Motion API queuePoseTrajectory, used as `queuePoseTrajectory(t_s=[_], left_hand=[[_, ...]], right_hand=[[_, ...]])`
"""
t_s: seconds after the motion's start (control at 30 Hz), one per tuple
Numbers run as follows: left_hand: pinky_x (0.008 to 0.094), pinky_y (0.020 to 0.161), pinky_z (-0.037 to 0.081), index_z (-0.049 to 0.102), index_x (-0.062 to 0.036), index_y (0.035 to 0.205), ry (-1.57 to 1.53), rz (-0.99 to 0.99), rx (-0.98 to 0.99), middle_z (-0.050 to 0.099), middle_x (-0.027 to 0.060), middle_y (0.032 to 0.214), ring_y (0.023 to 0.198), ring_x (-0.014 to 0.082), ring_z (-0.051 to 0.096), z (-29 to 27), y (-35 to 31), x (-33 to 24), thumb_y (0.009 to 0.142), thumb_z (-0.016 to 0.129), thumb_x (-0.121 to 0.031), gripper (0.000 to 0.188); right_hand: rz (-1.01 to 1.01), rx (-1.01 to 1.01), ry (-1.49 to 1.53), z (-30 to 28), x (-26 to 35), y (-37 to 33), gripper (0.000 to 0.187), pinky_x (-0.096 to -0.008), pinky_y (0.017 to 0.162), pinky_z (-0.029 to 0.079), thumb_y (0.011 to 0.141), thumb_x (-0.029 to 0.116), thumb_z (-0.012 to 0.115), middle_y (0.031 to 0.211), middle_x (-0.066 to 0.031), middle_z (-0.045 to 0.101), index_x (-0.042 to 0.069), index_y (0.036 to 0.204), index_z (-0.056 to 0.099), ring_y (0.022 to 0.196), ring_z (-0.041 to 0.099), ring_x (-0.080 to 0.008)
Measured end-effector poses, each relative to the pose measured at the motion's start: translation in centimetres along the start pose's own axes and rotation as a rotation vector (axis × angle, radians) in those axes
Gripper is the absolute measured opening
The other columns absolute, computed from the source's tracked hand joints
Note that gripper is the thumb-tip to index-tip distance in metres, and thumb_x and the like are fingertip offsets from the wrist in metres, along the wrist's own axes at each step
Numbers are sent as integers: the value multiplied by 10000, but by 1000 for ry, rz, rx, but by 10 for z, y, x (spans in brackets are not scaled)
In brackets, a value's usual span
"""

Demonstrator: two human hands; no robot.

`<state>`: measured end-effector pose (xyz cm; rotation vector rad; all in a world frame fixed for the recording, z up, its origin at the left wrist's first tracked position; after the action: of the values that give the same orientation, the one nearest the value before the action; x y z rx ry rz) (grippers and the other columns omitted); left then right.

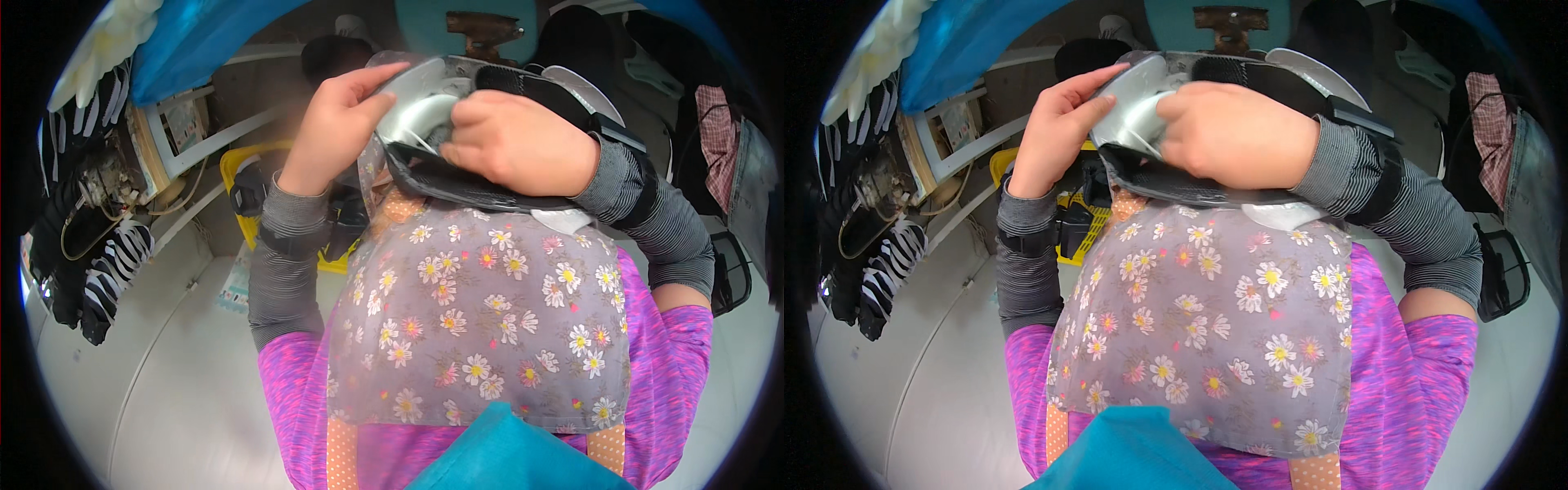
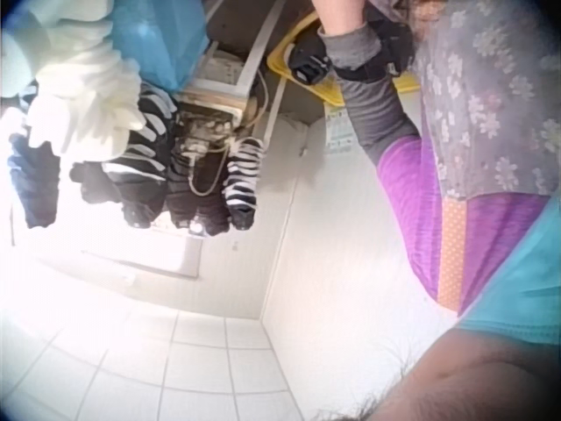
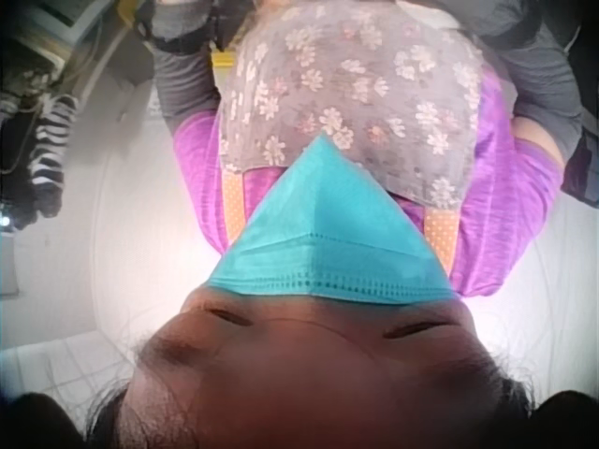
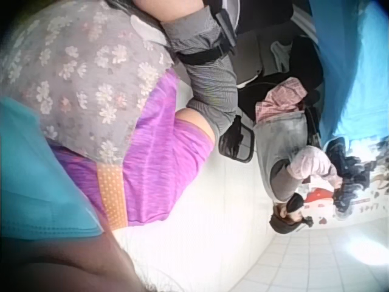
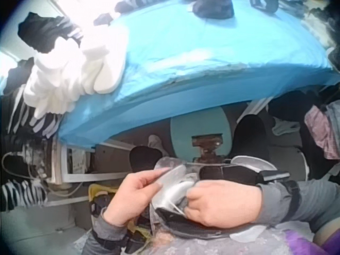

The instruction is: The person is inserting and aligning foam and fabric linings into shoe uppers.

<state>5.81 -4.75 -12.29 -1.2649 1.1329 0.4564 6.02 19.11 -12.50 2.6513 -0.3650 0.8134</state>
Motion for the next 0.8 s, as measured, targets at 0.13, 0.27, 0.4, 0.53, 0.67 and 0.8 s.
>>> queuePoseTrajectory(t_s=[0.13, 0.27, 0.4, 0.53, 0.67, 0.8], left_hand=[[221, 896, 471, 614, -9, 1327, -43, 23, -70, 687, 52, 1113, 1004, 65, 596, 14, -3, -19, 1018, 591, -185, 357], [213, 833, 480, 577, 23, 1313, -13, 25, -68, 686, 81, 1103, 979, 70, 606, 25, -5, -27, 991, 643, -214, 405], [274, 949, 478, 513, 16, 1384, -73, 48, -34, 646, 101, 1214, 1062, 134, 612, 38, -25, -41, 873, 789, -243, 635], [363, 1081, 408, 247, -16, 1550, 357, 213, 24, 531, 204, 1393, 1296, 276, 525, 42, -29, -37, 794, 707, -72, 887], [351, 1143, 316, 139, -69, 1594, 245, 169, 133, 414, 210, 1503, 1397, 285, 414, 39, -28, -32, 688, 483, 64, 978], [342, 1161, 282, 151, -88, 1598, 166, 135, 209, 370, 212, 1540, 1427, 293, 373, 37, -27, -25, 660, 460, 77, 1001]], right_hand=[[415, -168, 115, 18, 1, -3, 224, -423, 811, 542, 819, 161, 710, 913, -137, 680, 4, 963, 642, 937, 658, -322], [541, -363, 172, 16, 7, 4, 318, -420, 759, 548, 815, 193, 754, 921, -165, 680, 19, 1025, 591, 877, 675, -356], [549, -338, 139, 12, 6, 3, 318, -399, 661, 551, 831, 222, 720, 828, -130, 674, 63, 1036, 536, 785, 686, -334], [369, -258, -46, 11, 9, 3, 174, -377, 624, 537, 813, 195, 663, 720, -65, 636, 91, 911, 564, 740, 683, -265], [99, -183, -93, 14, 12, 1, 101, -360, 683, 520, 780, 160, 617, 707, -39, 577, 89, 810, 552, 752, 627, -240], [-67, -9, -54, 6, 16, -2, 131, -346, 747, 508, 768, 165, 612, 714, -34, 546, 82, 788, 512, 772, 593, -228]])
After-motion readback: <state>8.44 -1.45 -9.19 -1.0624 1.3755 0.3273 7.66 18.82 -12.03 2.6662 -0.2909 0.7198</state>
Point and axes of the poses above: each hand's wrist, its own y-axis towards the middle knuckle, its own z-axis out of the palm, x = y × z, the point moved 1 cm from there along y, towards the middle knuckle
